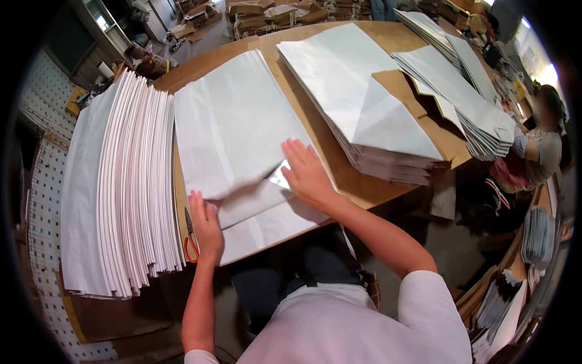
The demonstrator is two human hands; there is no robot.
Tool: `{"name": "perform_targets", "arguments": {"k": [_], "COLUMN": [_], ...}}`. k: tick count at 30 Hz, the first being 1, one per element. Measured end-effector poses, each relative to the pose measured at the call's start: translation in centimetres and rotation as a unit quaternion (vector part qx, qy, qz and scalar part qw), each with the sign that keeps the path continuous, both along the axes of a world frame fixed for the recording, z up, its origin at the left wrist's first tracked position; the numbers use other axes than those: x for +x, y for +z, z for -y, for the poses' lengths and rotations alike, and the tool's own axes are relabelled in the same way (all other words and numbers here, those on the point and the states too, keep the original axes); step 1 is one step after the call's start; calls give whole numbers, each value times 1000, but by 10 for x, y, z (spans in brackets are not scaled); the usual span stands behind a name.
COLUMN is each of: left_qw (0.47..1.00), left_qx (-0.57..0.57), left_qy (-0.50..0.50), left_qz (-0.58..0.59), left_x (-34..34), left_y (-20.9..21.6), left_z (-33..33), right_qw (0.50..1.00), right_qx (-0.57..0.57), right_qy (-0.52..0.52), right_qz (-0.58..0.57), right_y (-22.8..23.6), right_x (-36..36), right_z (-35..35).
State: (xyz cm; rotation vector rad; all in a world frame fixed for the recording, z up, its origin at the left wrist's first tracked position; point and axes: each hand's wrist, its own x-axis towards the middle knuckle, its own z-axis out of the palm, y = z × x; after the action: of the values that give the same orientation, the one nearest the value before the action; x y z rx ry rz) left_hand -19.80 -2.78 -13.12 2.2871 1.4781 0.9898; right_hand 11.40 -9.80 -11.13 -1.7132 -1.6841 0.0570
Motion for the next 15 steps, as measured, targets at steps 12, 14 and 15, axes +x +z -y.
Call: {"name": "perform_targets", "arguments": {"k": [12,14,15], "left_qw": [988,988,982], "left_qx": [-145,-135,-134], "left_qy": [-51,-75,-133], "left_qz": [0,8,26], "left_x": [-80,-65,-21], "left_y": [-2,-6,-17], "left_z": [33,33,17], "right_qw": [829,759,734], "right_qx": [-350,-431,-430], "right_qy": [-146,-154,-202], "right_qz": [-411,-463,-485], "right_y": [-272,-396,-482], "right_x": [-16,-30,-7], "right_z": [207,194,209]}}
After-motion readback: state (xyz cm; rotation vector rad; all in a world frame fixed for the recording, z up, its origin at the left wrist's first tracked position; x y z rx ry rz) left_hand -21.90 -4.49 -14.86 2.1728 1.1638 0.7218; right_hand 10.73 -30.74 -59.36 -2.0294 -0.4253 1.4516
